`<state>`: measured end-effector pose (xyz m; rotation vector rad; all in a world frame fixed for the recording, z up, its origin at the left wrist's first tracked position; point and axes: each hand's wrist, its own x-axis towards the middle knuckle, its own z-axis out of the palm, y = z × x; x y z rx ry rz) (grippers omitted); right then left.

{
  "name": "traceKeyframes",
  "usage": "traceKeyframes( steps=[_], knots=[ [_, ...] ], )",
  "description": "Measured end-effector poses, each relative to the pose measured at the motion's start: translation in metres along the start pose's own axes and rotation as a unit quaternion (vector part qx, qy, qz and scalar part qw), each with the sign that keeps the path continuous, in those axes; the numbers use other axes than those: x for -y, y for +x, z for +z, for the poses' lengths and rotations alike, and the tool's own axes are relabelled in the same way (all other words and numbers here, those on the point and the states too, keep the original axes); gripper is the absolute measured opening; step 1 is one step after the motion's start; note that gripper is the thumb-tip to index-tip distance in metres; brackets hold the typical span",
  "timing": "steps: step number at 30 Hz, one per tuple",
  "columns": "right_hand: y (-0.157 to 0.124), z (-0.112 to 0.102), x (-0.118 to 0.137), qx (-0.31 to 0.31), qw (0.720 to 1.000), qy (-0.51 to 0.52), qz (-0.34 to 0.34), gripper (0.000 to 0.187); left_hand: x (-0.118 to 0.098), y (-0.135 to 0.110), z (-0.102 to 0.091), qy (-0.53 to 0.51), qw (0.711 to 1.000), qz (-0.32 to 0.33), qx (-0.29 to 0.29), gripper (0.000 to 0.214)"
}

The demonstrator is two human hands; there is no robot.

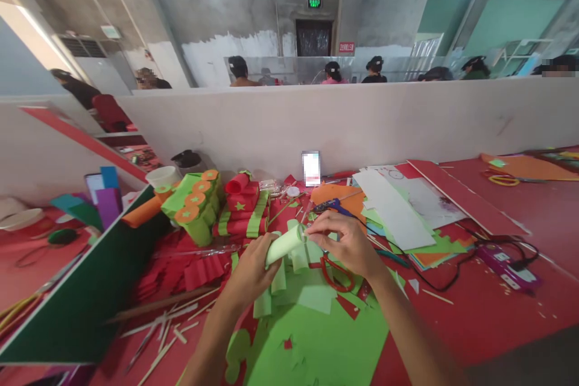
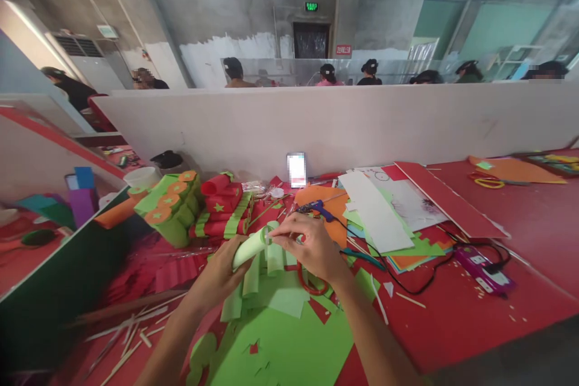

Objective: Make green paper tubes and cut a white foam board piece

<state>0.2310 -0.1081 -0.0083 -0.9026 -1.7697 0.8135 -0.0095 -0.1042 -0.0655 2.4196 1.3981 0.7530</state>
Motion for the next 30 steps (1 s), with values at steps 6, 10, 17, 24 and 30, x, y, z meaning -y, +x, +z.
traceKeyframes(
  steps=[6,10,17,24,30],
  knots=[
    [0.003,0.009,-0.006,-0.017,0.996,0.040,0.082,0.016,0.001,0.002,0.004,0.080,0.993,0.017,-0.083,0.031],
    [0.004,0.011,-0.011,-0.019,0.991,0.083,0.106,0.015,0.002,0.004,0.006,0.133,0.984,0.025,-0.114,0.033],
    [0.010,0.014,-0.019,-0.014,0.987,0.110,0.116,0.010,0.004,0.005,0.008,0.184,0.974,0.024,-0.126,0.035],
    [0.022,0.008,-0.017,0.052,0.982,0.119,0.135,0.009,0.006,0.008,0.002,0.234,0.967,0.038,-0.097,0.032],
    [0.033,0.002,-0.021,0.088,0.976,0.122,0.158,0.011,0.006,0.017,-0.003,0.238,0.967,0.038,-0.085,0.028]
  ],
)
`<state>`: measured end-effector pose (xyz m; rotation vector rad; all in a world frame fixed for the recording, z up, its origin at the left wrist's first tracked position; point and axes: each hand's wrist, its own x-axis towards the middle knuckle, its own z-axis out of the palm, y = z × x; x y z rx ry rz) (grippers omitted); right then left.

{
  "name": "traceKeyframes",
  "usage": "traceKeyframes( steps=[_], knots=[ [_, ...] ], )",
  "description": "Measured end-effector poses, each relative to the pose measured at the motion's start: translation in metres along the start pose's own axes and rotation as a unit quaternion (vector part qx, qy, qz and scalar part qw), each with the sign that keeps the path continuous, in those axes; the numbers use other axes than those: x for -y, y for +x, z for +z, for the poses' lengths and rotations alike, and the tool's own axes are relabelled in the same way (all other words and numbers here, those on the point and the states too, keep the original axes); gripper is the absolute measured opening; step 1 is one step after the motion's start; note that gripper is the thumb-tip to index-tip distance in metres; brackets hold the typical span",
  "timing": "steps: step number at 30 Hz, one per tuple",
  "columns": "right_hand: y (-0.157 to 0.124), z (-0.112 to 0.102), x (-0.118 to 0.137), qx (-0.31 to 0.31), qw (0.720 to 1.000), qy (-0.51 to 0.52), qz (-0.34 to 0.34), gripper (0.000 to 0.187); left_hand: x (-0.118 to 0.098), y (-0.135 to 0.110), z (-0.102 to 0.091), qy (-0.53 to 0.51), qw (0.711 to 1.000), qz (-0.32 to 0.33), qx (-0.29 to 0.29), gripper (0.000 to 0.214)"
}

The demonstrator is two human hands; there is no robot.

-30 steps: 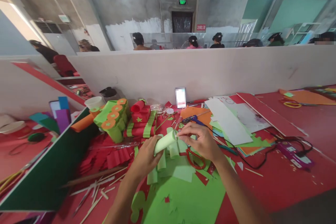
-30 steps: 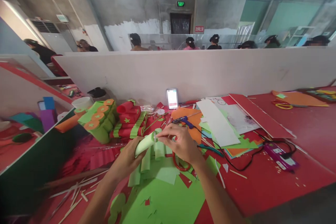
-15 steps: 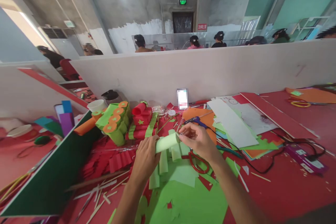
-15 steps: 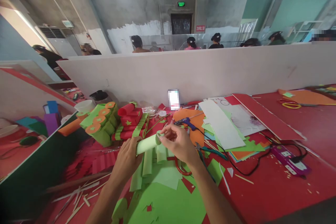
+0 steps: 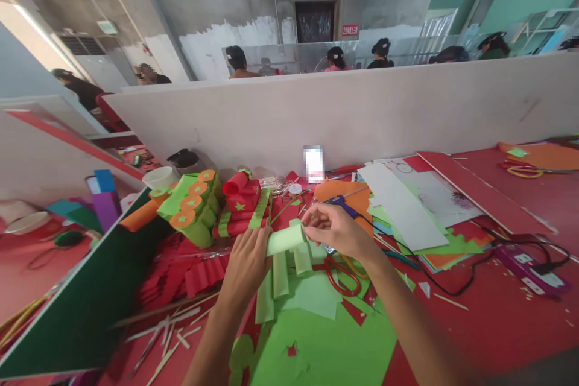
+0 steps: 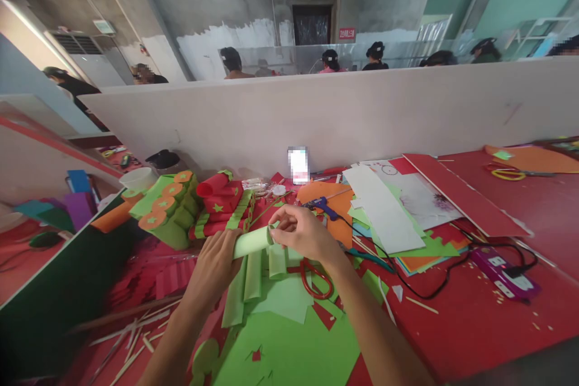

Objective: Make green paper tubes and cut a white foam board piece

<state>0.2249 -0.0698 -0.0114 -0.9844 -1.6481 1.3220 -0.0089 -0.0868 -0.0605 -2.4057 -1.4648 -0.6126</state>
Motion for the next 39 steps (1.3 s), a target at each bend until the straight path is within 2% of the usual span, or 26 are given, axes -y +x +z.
traceKeyframes(
  steps=[13,17,20,23,25,27,30,33,39],
  knots=[
    [0.011,-0.013,-0.012,-0.030,0.999,0.015,0.023,0.009,0.004,0.016,0.018,0.016,0.999,0.032,0.003,0.038],
    [0.014,-0.018,-0.015,-0.043,0.999,0.011,0.020,0.015,0.007,0.027,0.026,0.003,0.999,0.042,0.011,0.037],
    [0.011,-0.036,-0.016,-0.055,0.998,0.004,0.024,0.020,0.010,0.035,0.029,-0.014,0.999,0.041,0.031,0.037],
    [-0.001,-0.072,-0.016,-0.102,0.994,-0.019,0.028,0.020,0.013,0.043,0.031,-0.015,0.998,0.034,0.048,0.038],
    [-0.014,-0.100,-0.019,-0.146,0.987,-0.066,0.026,0.015,0.015,0.049,0.032,-0.012,0.998,0.033,0.056,0.036],
    [-0.027,-0.124,-0.026,-0.158,0.978,-0.132,0.038,0.009,0.018,0.053,0.033,-0.012,0.997,0.034,0.064,0.036],
    [-0.043,-0.146,-0.045,-0.160,0.951,-0.240,0.113,0.007,0.023,0.059,0.036,-0.018,0.996,0.034,0.075,0.035],
    [-0.054,-0.152,-0.064,-0.137,0.925,-0.308,0.178,0.010,0.027,0.063,0.039,-0.035,0.995,0.036,0.084,0.035],
    [-0.063,-0.141,-0.075,-0.093,0.887,-0.396,0.218,0.011,0.028,0.069,0.038,-0.054,0.994,0.027,0.095,0.035]
  ],
)
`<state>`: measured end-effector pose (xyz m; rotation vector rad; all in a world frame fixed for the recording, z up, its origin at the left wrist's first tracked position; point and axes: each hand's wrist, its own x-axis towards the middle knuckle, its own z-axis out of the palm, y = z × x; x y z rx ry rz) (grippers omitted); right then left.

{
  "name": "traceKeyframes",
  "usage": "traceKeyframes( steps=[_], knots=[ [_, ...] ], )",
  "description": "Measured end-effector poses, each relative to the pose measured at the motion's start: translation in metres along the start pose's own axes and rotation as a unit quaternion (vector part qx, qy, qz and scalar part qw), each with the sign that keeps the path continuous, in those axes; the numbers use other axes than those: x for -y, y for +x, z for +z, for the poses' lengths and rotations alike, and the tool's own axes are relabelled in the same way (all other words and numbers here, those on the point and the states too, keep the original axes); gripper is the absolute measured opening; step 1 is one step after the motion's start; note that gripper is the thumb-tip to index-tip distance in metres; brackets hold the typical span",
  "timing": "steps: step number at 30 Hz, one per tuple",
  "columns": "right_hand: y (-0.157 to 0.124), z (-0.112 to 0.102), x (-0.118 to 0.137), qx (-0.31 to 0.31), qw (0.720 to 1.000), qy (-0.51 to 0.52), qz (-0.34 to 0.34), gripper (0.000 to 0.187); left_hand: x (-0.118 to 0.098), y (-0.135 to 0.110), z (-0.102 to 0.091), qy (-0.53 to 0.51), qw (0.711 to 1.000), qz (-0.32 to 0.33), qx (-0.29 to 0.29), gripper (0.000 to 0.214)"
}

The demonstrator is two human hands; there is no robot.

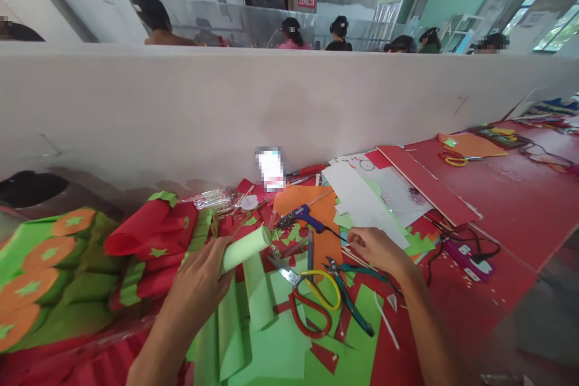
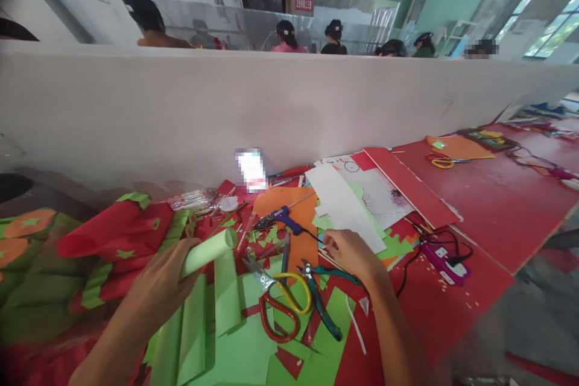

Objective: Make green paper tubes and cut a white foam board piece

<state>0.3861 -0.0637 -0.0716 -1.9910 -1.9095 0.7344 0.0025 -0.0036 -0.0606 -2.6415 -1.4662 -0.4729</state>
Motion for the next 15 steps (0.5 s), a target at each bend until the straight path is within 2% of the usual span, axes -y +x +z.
traceKeyframes(
  steps=[3,10,15],
  knots=[
    [0.001,0.008,0.000,0.000,0.999,-0.053,0.007,0.015,0.000,0.003,-0.003,0.000,1.000,-0.002,-0.002,0.036],
    [0.002,0.017,-0.001,0.015,0.991,-0.132,-0.013,0.010,-0.004,0.012,-0.004,-0.001,1.000,0.010,-0.013,0.037],
    [-0.001,0.016,0.008,0.010,0.971,-0.221,-0.089,0.014,-0.007,0.016,0.001,-0.025,0.999,0.033,-0.012,0.035]
  ],
)
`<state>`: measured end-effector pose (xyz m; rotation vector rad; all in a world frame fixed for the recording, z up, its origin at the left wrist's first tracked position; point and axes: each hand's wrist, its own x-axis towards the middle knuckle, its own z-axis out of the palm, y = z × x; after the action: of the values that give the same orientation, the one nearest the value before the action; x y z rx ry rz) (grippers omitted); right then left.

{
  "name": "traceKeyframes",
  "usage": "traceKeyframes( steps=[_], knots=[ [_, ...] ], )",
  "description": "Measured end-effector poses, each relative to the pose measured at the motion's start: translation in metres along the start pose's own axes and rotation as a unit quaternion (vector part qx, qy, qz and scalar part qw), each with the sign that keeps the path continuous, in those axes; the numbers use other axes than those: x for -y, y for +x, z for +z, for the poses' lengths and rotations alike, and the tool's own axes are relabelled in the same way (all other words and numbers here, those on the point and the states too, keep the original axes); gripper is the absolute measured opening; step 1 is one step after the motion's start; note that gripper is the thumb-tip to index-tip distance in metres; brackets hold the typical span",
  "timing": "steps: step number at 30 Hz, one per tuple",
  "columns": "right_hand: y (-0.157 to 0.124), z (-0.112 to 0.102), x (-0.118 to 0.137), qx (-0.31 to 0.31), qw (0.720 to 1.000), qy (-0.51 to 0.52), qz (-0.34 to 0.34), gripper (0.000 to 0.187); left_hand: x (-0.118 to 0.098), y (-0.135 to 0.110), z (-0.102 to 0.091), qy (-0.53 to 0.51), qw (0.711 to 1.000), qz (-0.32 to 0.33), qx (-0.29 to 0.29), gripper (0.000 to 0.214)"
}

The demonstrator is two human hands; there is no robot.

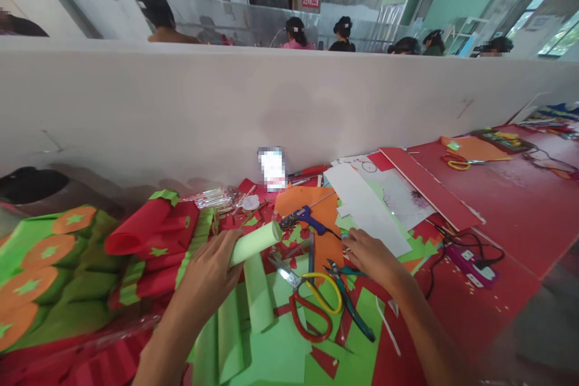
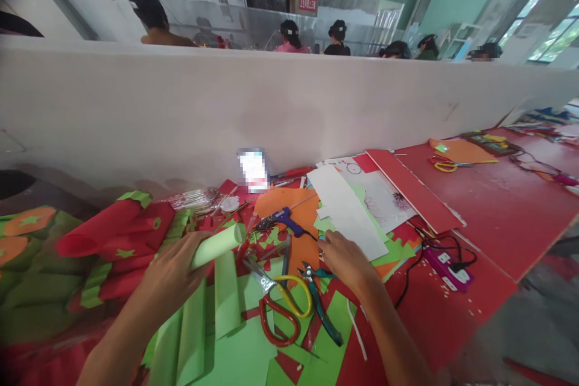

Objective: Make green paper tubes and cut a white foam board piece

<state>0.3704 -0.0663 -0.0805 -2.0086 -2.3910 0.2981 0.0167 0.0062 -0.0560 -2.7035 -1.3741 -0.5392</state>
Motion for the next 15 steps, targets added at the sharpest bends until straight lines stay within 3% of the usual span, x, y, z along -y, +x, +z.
traceKeyframes(
  steps=[4,8,11,15],
  knots=[
    [0.003,0.000,0.000,-0.001,0.997,-0.045,-0.064,0.011,0.004,-0.004,0.008,-0.009,1.000,0.005,0.000,0.038],
    [0.001,-0.001,-0.009,0.000,0.998,-0.023,-0.061,0.008,0.011,-0.010,0.013,-0.033,0.999,0.003,0.010,0.041],
    [-0.004,-0.008,-0.016,-0.007,0.991,0.136,0.003,0.011,0.014,-0.011,0.015,-0.054,0.998,0.007,0.012,0.044],
    [0.001,-0.019,-0.008,-0.010,0.898,0.436,0.064,0.019,0.009,-0.009,0.013,-0.096,0.995,0.014,0.020,0.037]
  ],
)
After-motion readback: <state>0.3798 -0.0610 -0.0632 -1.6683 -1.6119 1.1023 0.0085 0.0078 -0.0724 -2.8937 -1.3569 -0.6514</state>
